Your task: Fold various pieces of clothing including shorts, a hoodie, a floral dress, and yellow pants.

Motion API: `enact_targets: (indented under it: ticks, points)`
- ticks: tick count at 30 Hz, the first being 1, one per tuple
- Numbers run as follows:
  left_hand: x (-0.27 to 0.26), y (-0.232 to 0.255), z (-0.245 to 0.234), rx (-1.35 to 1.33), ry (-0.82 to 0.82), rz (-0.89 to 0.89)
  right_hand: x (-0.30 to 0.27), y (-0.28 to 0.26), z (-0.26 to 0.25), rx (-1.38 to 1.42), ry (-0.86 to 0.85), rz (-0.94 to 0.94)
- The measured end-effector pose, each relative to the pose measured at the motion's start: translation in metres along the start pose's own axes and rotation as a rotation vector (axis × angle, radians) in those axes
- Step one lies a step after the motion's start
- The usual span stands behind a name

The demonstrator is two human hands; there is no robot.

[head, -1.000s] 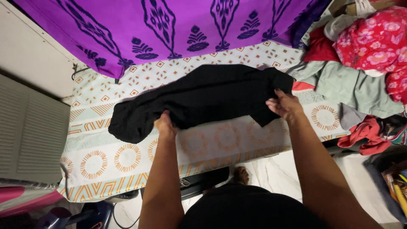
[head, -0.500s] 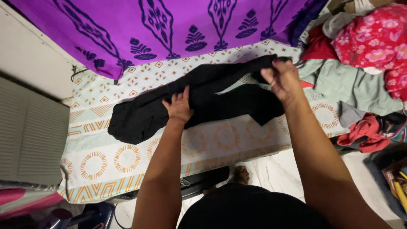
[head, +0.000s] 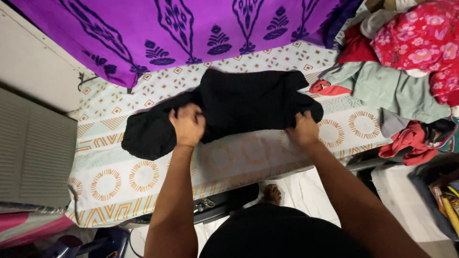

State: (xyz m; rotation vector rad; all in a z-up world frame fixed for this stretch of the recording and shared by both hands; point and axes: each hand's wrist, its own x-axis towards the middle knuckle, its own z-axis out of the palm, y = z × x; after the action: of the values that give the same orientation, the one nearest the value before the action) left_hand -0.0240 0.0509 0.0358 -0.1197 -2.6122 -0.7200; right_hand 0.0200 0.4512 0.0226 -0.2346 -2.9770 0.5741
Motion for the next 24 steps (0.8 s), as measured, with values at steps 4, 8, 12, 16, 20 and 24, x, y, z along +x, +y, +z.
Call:
enact_targets:
  ticks: [4, 8, 12, 16, 20, 24]
  points:
    - [-0.03, -0.003, 0.002, 0.11, -0.092, 0.138, 0.044, 0.026, 0.031, -0.406, -0.009, -0.037]
    - [-0.033, -0.029, 0.036, 0.204, -0.245, 0.093, 0.054, 0.02, 0.027, -0.497, -0.045, -0.114]
    - [-0.006, -0.032, 0.038, 0.37, -0.4, -0.12, 0.125, 0.12, 0.112, 0.177, 0.176, -0.421]
    - [0.022, -0.026, 0.011, 0.336, -0.369, -0.375, 0.158, 0.081, 0.025, 0.757, -0.212, -0.229]
    - [0.018, -0.034, 0.025, 0.347, -0.152, -0.41, 0.164, 0.03, -0.034, 0.951, 0.207, -0.253]
    - [0.013, -0.028, 0.035, 0.343, -0.065, -0.321, 0.128, 0.013, -0.029, 0.58, 0.209, -0.471]
